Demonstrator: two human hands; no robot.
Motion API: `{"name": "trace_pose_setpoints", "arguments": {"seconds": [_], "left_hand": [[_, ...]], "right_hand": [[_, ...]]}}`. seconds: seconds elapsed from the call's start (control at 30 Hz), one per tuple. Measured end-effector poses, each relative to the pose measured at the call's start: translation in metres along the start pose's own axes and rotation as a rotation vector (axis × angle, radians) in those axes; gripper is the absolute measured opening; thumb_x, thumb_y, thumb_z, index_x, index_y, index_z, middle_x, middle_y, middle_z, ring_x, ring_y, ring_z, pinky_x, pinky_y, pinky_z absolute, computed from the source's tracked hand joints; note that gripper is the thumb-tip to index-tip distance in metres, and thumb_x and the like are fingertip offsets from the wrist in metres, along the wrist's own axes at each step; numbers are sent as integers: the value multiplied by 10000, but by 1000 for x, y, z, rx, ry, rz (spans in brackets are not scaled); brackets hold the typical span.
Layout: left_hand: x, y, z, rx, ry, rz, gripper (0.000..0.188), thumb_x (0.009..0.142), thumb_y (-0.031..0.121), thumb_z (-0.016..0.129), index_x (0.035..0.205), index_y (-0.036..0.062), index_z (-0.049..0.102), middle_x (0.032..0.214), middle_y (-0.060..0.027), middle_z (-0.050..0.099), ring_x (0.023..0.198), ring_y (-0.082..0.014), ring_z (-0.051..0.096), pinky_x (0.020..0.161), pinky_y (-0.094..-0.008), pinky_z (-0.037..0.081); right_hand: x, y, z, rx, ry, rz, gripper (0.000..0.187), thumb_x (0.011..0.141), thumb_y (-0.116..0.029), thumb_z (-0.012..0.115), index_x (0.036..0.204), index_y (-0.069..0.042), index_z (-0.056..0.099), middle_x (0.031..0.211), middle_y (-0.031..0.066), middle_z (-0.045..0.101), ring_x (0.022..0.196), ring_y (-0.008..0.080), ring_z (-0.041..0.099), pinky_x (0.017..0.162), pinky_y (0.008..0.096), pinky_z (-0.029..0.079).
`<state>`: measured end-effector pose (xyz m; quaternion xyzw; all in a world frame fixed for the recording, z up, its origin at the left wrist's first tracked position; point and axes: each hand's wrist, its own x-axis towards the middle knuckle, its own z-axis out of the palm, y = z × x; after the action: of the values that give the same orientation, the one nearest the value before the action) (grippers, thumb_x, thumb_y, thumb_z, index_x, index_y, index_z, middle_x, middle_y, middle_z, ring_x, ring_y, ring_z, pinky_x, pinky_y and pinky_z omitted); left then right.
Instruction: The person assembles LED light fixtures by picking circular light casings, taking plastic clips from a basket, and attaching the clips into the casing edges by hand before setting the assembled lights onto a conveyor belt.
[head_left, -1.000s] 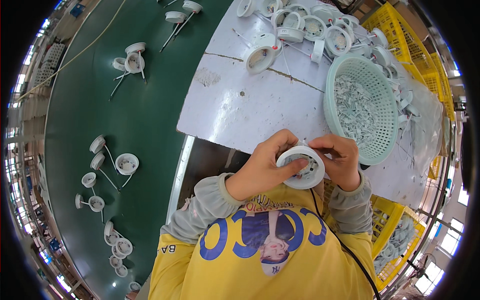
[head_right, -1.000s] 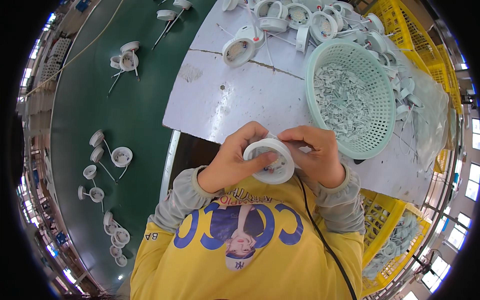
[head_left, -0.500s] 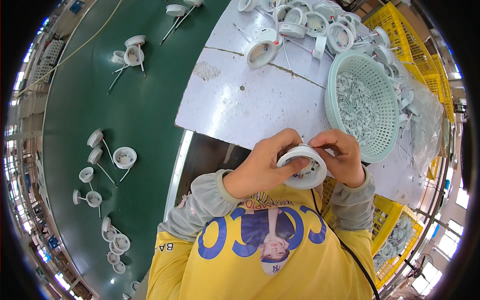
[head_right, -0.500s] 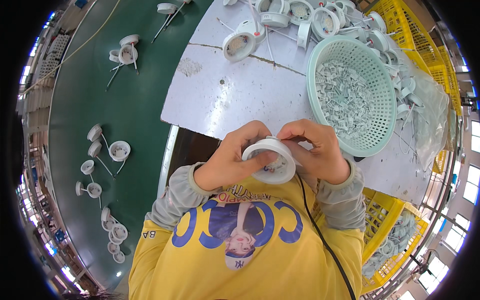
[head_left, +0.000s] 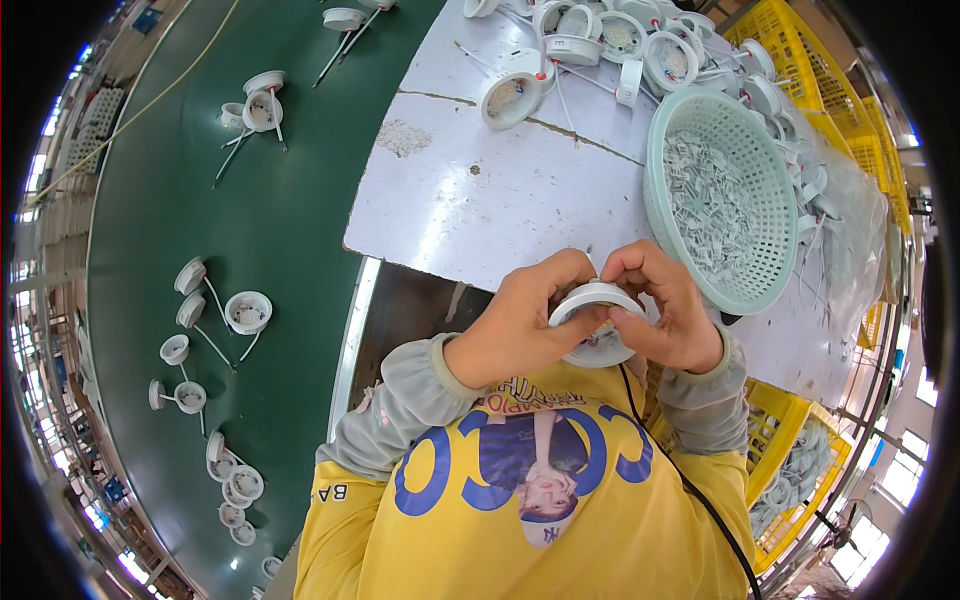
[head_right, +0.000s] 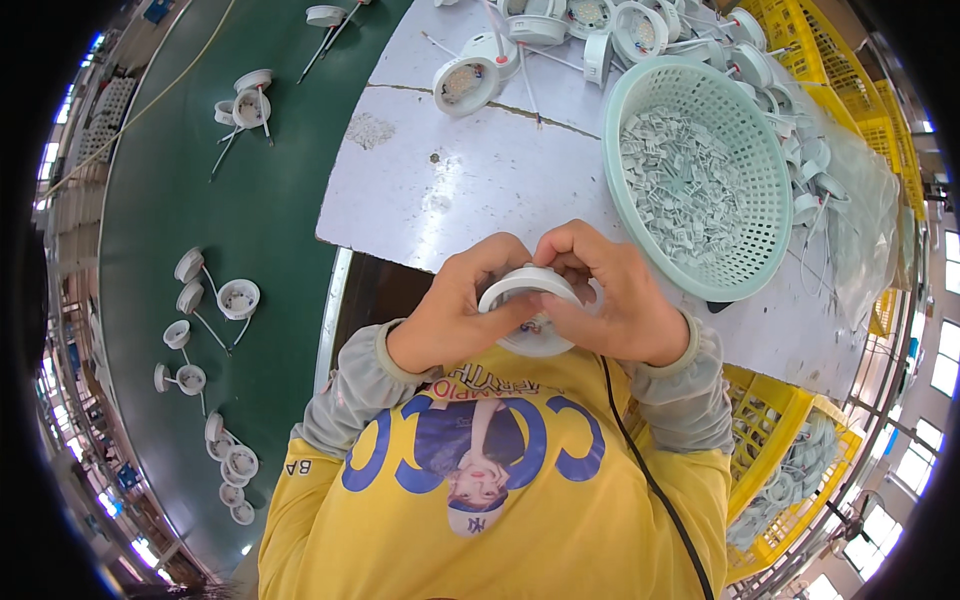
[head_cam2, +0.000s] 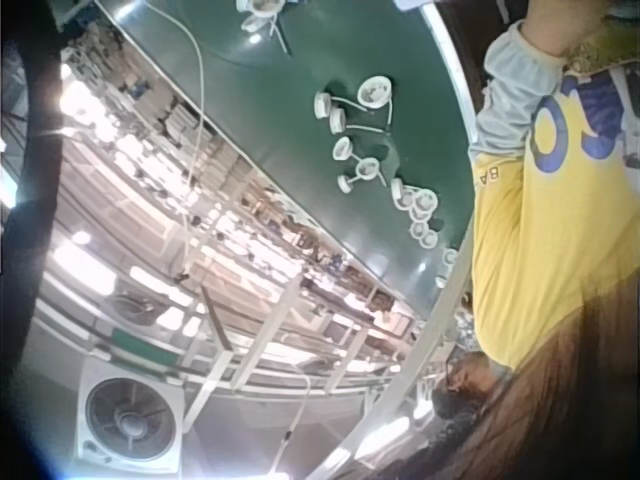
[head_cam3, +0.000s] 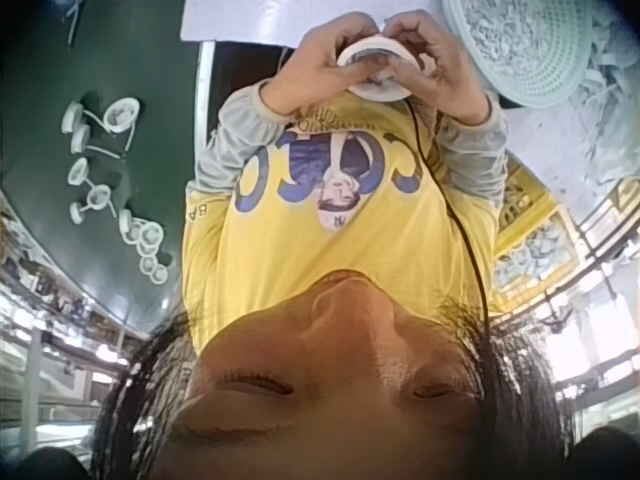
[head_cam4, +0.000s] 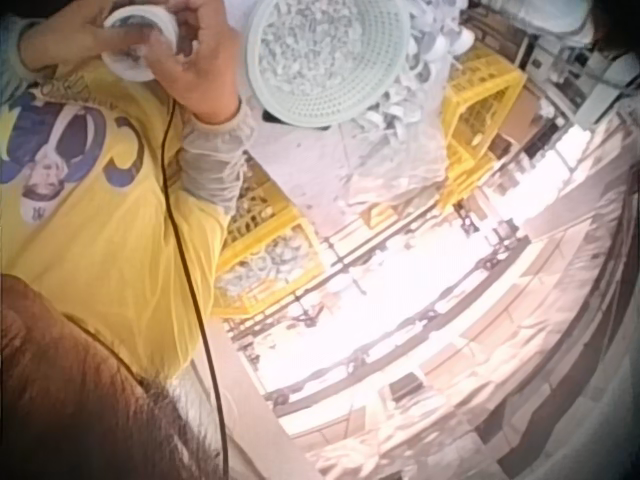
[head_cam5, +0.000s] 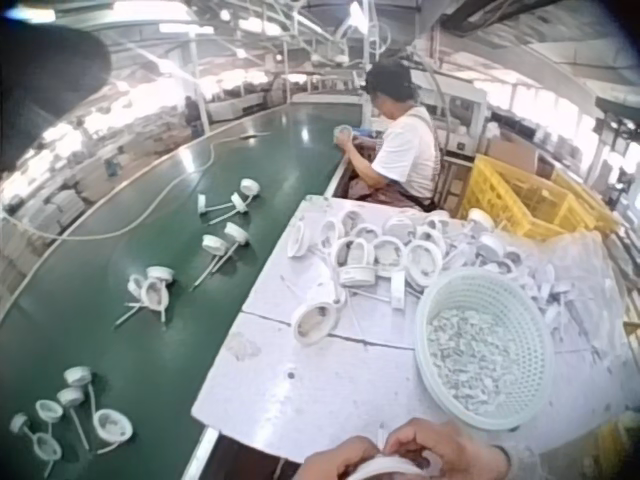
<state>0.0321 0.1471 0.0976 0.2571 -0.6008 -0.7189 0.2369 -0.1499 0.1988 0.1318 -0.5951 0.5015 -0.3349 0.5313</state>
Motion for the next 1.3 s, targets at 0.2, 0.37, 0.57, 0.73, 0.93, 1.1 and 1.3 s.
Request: {"name": "trace_pose_setpoints", "arguments": {"seconds": [0.2,0.37,0.57,0.73,0.93,1.1,1.3], "left_hand": [[-2,-1,-8,50,-148,61,229,860,218,549,924,3,502,805,-41,540,749,-84,494,651,-242,408],[-1,-3,0,54,64,112,299,919,291,418,831,11,475,644,-30,420,599,-86,370,528,-257,336],[-2,-4,2,-63,68,82,280,924,246,414,789,8,477,666,-13,403,630,-73,352,557,-237,326],[-2,-7,3,-117,59,97,272,916,238,433,793,0,483,673,-9,413,631,-65,353,553,-231,324],[-4,-8,-1,13,78,181,259,888,234,477,791,-7,494,651,-10,420,601,-61,346,521,-229,312],[-6,-10,-5,11,50,216,256,878,234,494,783,-4,495,637,-9,419,585,-61,335,507,-226,296],[-6,-11,-6,16,53,156,268,892,234,470,769,-4,479,636,-12,401,592,-62,330,513,-224,294]], "right_hand": [[-1,10,6,-12,108,-117,290,701,-9,592,958,-15,459,712,27,557,579,50,449,513,185,341],[1,3,12,-42,150,-86,264,712,8,583,923,-21,427,653,29,523,531,55,411,481,199,321],[2,7,14,-104,163,-155,267,724,11,586,904,-28,392,603,26,484,474,58,370,432,210,282],[0,9,15,-119,146,-172,277,726,7,593,904,-25,384,592,41,475,464,71,368,426,217,278],[2,12,18,-54,123,-159,296,725,4,597,907,-32,367,593,46,451,470,102,377,431,234,289],[4,10,18,-83,53,-188,299,725,18,584,907,-34,353,647,58,418,499,129,404,458,251,327],[5,9,20,-90,77,-200,303,710,32,588,907,-29,367,658,69,431,496,151,432,464,249,348]]}}
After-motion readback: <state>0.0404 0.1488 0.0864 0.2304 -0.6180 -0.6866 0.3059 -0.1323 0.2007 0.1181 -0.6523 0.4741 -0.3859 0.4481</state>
